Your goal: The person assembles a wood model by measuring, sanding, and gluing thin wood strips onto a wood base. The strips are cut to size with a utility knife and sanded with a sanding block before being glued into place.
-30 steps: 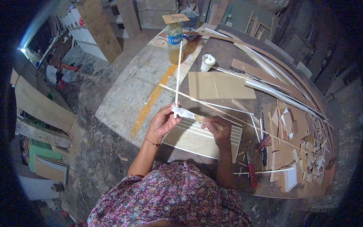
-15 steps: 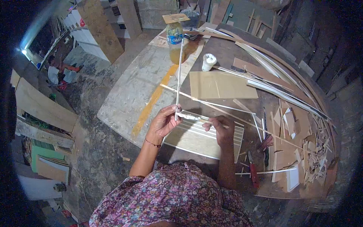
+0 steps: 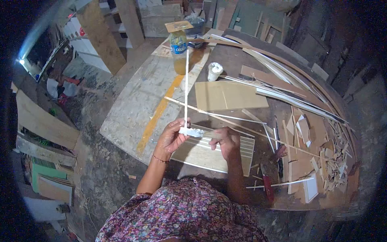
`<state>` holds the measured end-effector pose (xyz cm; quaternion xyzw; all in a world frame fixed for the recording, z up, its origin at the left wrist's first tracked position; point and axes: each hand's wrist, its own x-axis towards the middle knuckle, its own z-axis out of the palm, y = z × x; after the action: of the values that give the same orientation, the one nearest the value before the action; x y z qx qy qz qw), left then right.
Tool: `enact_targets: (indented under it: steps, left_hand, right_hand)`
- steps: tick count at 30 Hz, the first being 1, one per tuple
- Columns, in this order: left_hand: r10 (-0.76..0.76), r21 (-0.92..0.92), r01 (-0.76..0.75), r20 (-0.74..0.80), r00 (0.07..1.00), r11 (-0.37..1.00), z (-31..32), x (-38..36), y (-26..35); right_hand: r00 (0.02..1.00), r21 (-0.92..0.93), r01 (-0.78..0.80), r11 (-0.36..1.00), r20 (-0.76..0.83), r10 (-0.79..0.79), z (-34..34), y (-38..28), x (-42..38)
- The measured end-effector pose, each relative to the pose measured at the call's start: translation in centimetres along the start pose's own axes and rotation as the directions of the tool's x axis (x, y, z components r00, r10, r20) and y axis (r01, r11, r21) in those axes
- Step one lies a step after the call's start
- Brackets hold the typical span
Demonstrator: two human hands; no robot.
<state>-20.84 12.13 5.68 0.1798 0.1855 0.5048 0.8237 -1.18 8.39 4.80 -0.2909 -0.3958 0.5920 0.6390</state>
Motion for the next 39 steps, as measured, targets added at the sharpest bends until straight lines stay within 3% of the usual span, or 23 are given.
enact_targets:
  steps: [2, 9, 12, 15, 18, 21, 26, 32, 37, 39]
  left_hand:
    - [-0.003, 0.01, 0.003, 0.026, 1.0, 1.0, -0.2, -0.1, 0.0]
    - [0.032, 0.06, -0.032, -0.001, 0.999, 0.998, -1.6, 0.6, -0.2]
    - [0.028, 0.112, -0.026, -0.016, 0.999, 0.993, -0.9, 0.5, -0.5]
    - [0.019, 0.18, -0.014, -0.024, 1.0, 0.984, -0.6, 0.2, -0.8]
    - [0.056, 0.372, -0.009, -0.116, 0.992, 0.928, -0.4, 0.1, -0.8]
    - [0.094, 0.499, 0.005, -0.173, 0.98, 0.866, -0.9, 0.4, -1.4]
    - [0.042, 0.559, 0.06, -0.167, 0.985, 0.827, -1.2, 2.0, -2.1]
    - [0.026, 0.516, 0.053, -0.146, 0.989, 0.855, -0.9, 5.7, -2.8]
    - [0.149, 0.667, -0.022, -0.133, 0.98, 0.744, -1.4, 6.6, -3.1]
    - [0.194, 0.711, -0.039, -0.139, 0.971, 0.702, -1.6, 6.5, -3.1]
  right_hand:
    - [0.998, -0.051, -0.058, 0.997, -0.029, 0.057, -0.4, 0.4, -0.2]
    - [0.977, -0.044, 0.003, 0.999, -0.212, -0.013, -2.0, 0.0, -0.7]
    - [0.988, -0.054, 0.098, 0.994, -0.113, -0.104, -1.9, -0.2, -0.5]
    - [0.986, -0.131, 0.067, 0.989, -0.144, -0.086, -2.6, -0.2, -0.2]
    - [0.963, -0.295, 0.035, 0.955, -0.247, -0.111, -4.2, 0.4, 0.9]
    - [0.931, -0.335, 0.011, 0.942, -0.339, -0.131, -4.7, 0.6, 2.5]
    - [0.913, -0.532, -0.013, 0.846, -0.352, -0.207, -4.5, 0.7, 7.0]
    - [0.912, -0.527, 0.032, 0.849, -0.331, -0.24, -4.8, 2.0, 13.4]
    - [0.887, -0.716, 0.129, 0.685, -0.226, -0.403, -6.0, 2.1, 19.6]
    - [0.897, -0.783, 0.051, 0.62, -0.237, -0.373, -5.6, 1.2, 21.4]
